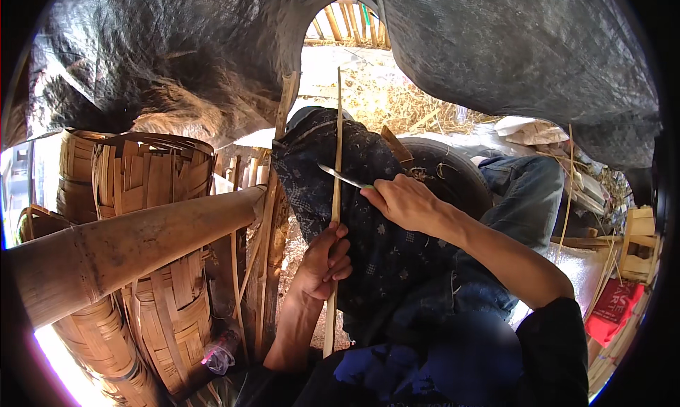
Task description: The person holds a bamboo strip and scrapes along it using a knife.
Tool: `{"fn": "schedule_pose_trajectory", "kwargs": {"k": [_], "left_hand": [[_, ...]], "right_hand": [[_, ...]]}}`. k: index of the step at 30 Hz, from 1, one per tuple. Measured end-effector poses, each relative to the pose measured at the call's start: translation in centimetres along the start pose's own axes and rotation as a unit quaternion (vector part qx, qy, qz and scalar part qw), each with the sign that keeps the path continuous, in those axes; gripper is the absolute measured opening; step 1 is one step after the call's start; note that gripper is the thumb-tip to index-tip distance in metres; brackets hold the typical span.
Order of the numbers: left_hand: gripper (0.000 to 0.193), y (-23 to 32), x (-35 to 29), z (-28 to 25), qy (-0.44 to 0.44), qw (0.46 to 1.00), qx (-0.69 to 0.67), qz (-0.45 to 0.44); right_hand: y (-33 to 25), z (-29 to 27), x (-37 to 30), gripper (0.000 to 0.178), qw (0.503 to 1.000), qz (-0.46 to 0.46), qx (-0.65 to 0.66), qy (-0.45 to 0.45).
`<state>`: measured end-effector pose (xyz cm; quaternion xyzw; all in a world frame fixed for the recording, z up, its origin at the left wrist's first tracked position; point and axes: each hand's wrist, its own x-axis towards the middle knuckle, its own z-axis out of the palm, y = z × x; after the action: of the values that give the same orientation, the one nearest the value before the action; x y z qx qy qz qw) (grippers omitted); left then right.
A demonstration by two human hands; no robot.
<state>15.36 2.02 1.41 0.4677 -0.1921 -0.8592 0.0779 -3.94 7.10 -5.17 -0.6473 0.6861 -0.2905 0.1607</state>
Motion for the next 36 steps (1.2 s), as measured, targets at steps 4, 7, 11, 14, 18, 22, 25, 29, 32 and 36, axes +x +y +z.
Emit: {"fn": "schedule_pose_trajectory", "kwargs": {"k": [4, 7, 11, 14, 18, 22, 25, 29, 32, 36], "left_hand": [[0.015, -0.4, 0.0, -0.4, -0.012, 1.0, -0.006, 0.008], [0.016, -1.0, -0.3, -0.2, 0.001, 1.0, 0.0, 0.004], [0.016, -1.2, -0.4, -0.6, -0.028, 1.0, -0.003, 0.01], [0.016, -1.0, 0.0, -1.8, -0.051, 0.997, -0.053, 0.008], [0.018, -1.0, 0.3, -2.1, -0.102, 0.989, -0.11, -0.007], [0.019, -1.5, 0.6, -2.9, -0.14, 0.979, -0.15, -0.01], [0.021, -1.4, 0.5, -2.3, -0.122, 0.983, -0.136, -0.002], [0.022, -1.3, 0.3, -1.7, -0.055, 0.993, -0.106, 0.018], [0.022, -1.2, 0.3, -1.5, -0.047, 0.993, -0.104, 0.024], [0.019, -1.3, -0.4, 0.7, 0.054, 0.997, -0.053, 0.025]], "right_hand": [[-0.2, 1.5, 0.1, 0.034, 0.999, -0.015, -0.005, 0.047], [0.5, 2.3, 1.7, 0.034, 0.993, -0.037, -0.037, 0.103], [2.2, 2.8, 3.4, 0.031, 0.997, -0.019, 0.019, 0.077], [0.9, 1.2, 3.2, 0.028, 0.994, -0.004, 0.094, 0.047], [0.1, 1.0, -0.2, 0.036, 0.988, -0.063, 0.012, 0.137], [-0.6, -0.2, -0.1, 0.042, 0.997, 0.067, 0.038, -0.027], [-0.6, 0.3, 0.6, 0.044, 0.999, 0.047, 0.005, -0.019], [-0.3, 1.1, 1.2, 0.045, 0.999, 0.017, 0.017, 0.027], [-0.5, 1.1, 1.5, 0.046, 1.0, 0.023, 0.001, 0.013], [1.0, 1.6, 3.0, 0.039, 0.997, 0.069, 0.013, 0.018]]}}
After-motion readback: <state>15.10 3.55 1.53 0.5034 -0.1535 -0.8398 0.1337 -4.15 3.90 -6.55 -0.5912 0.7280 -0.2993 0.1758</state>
